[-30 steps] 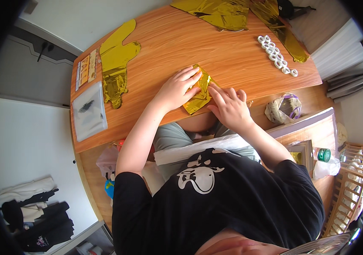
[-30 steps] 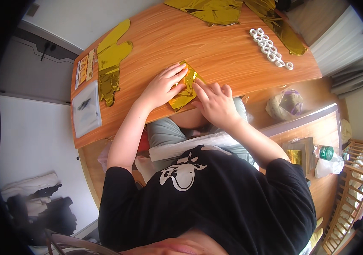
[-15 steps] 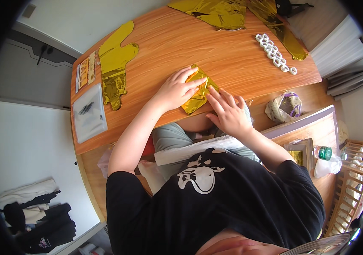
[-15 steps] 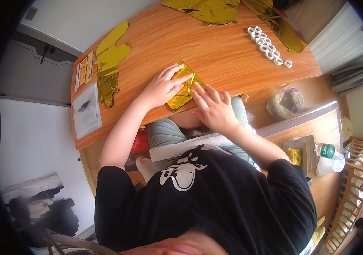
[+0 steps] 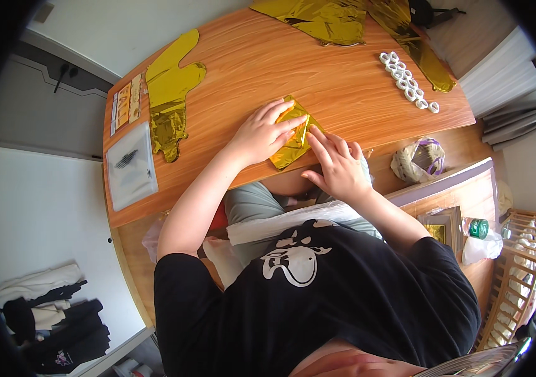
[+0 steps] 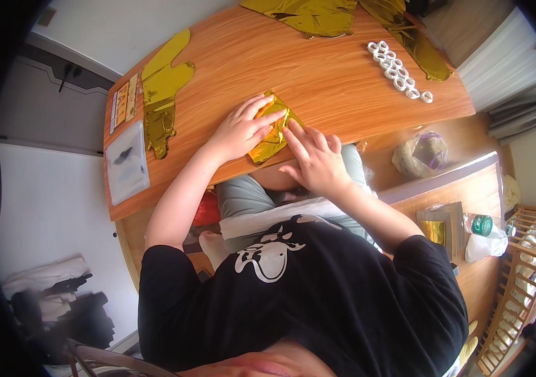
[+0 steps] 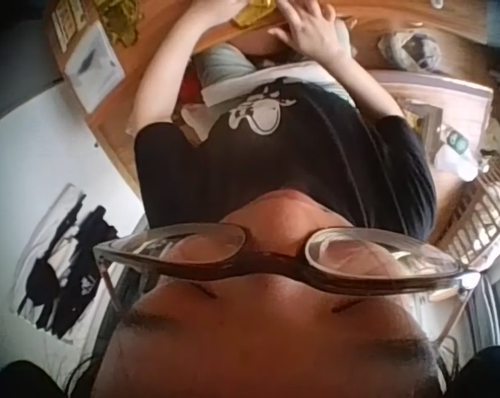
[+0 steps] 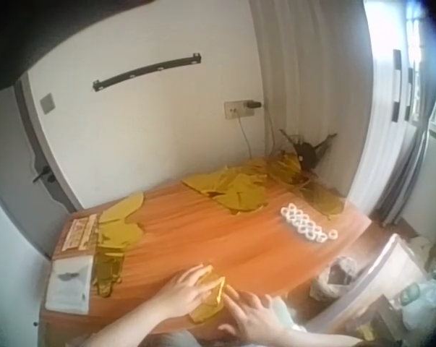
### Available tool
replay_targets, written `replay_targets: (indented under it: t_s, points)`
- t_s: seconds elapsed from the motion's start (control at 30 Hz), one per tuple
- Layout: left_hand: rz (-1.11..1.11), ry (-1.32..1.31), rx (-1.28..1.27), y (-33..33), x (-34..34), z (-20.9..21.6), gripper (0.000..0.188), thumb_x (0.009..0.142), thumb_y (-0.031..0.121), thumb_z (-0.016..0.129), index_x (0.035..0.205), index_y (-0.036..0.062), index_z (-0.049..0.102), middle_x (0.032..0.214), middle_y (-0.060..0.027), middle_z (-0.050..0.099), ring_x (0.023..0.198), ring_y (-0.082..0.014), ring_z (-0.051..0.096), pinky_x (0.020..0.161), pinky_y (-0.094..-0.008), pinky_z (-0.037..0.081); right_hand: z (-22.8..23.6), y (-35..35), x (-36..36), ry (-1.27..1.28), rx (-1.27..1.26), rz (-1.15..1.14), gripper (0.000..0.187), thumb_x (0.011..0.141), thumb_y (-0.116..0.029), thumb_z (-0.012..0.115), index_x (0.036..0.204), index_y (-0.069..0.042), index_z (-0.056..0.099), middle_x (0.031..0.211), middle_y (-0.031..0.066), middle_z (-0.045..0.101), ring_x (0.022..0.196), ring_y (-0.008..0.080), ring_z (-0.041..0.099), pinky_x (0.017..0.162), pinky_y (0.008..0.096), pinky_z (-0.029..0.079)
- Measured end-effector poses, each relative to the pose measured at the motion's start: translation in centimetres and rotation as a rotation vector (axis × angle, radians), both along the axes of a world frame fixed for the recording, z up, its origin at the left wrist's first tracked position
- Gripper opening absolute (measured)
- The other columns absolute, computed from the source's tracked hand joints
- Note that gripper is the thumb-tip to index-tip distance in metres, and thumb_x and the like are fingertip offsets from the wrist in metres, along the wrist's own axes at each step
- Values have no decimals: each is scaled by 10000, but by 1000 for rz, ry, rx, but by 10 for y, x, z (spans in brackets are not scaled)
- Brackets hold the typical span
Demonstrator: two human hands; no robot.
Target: Folding gold foil sheets and placing them into plastic packaging sleeves with cardboard backings.
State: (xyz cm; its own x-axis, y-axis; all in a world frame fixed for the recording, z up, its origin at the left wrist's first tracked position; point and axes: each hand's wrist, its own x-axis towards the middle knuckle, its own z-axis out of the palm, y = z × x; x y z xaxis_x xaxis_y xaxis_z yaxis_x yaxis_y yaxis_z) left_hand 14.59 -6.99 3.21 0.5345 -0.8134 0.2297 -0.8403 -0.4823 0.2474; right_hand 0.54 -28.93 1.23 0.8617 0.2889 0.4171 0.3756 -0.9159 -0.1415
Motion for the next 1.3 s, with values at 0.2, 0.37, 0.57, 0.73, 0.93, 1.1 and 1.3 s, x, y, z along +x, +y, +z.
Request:
replay_targets:
  t_s: [0.2, 0.37, 0.57, 0.73, 0.93, 1.1, 1.3]
  points:
    - [-78, 33, 31, 5, 3, 2, 449, 1018, 268, 606, 1462, 326, 577, 1562, -108, 443, 1462, -343, 384, 1203, -498, 332, 19, -3, 1, -18, -17, 79, 667, 929, -473, 669, 1476, -129, 508, 1425, 53, 613, 1187, 216, 586, 975, 407, 403]
    - [-187, 53, 86, 7, 6, 11, 460, 1007, 265, 621, 1462, 315, 581, 1576, -107, 428, 1479, -344, 352, 1232, -498, 271, 39, -27, 32, 127, 440, 248, 344, 904, -61, 677, 1247, -73, 649, 940, 98, 708, 918, 309, 688, 827, 415, 503]
    - [-240, 110, 2, 16, 16, -5, 712, 984, 260, 662, 1610, 209, 326, 1596, -112, 420, 1483, -319, 369, 1249, -505, 229, 34, -34, 80, -6, 239, 532, 190, 877, -151, 716, 1063, -113, 728, 981, 59, 693, 958, 270, 667, 862, 402, 510]
    - [-191, 272, -58, 15, 16, -1, 965, 982, 263, 676, 1666, 179, 1, 1611, -110, 417, 1471, -318, 409, 1252, -515, 215, 36, -33, 92, -28, 108, 686, 219, 857, -198, 720, 1064, -129, 745, 970, 13, 681, 978, 230, 645, 868, 372, 512]
    - [-181, 595, -309, 19, 23, -5, 960, 993, 323, 669, 1668, 171, 4, 1631, -145, 377, 1507, -314, 359, 1262, -464, 206, 30, -29, 93, -81, 43, 660, 178, 859, -167, 731, 1026, -103, 730, 985, 27, 701, 963, 249, 660, 857, 387, 522]
    - [-264, 362, -247, 20, 19, 11, 932, 937, 342, 743, 1650, 99, 193, 1664, -166, 298, 1545, -331, 265, 1258, -438, 221, 29, -29, 92, -46, 168, 570, 135, 873, -152, 739, 986, -82, 716, 954, 88, 695, 938, 298, 663, 857, 408, 524]
    - [-156, 406, -188, 18, 15, 8, 768, 883, 145, 771, 1555, 50, 413, 1622, -158, 371, 1517, -310, 325, 1252, -410, 259, 32, -25, 89, 85, 312, 530, 272, 876, -156, 741, 1125, -76, 667, 957, 111, 693, 912, 342, 668, 821, 434, 539]
